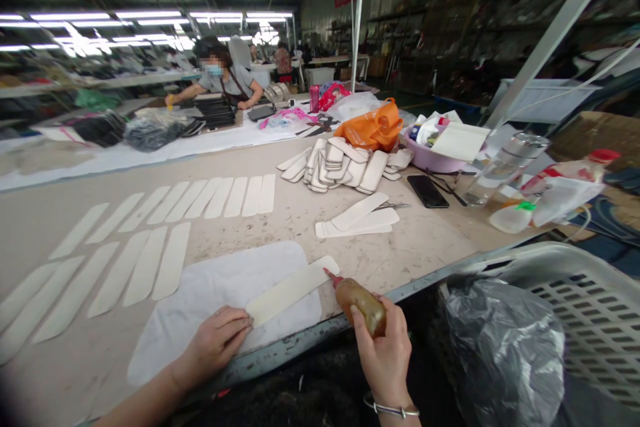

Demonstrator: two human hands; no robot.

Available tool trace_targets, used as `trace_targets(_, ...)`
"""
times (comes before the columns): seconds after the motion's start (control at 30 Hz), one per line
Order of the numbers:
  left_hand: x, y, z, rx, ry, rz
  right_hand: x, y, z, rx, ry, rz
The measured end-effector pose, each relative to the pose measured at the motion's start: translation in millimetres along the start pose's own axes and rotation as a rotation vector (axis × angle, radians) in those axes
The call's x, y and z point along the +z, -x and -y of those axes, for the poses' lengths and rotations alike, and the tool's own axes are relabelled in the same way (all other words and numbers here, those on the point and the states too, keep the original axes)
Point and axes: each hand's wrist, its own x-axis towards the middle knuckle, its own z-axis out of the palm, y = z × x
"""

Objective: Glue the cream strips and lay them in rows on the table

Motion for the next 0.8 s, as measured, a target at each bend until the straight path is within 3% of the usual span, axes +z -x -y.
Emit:
trace_targets(0.17, 0.0, -1.1, 0.4, 0.009, -0.009, 0.002, 2.1, -5.9, -5.2, 0.178, -0.108, -0.053)
trace_targets(0.4, 3.1, -0.8, 2.8, 0.018, -0.035, -0.028, 14.5, -15.2, -11.7, 0.242, -0.185, -0.054)
trace_targets(0.67, 1.5, 0.0, -0.4, 0.014, -0.022, -0.009, -10.7, 3.4, -21.0, 0.315, -0.159, -0.062)
trace_targets(0.8, 1.3, 0.6, 1.8, 0.022, 0.015, 0.013, -11.3, 8.8, -18.0, 0.308, -0.226, -0.002)
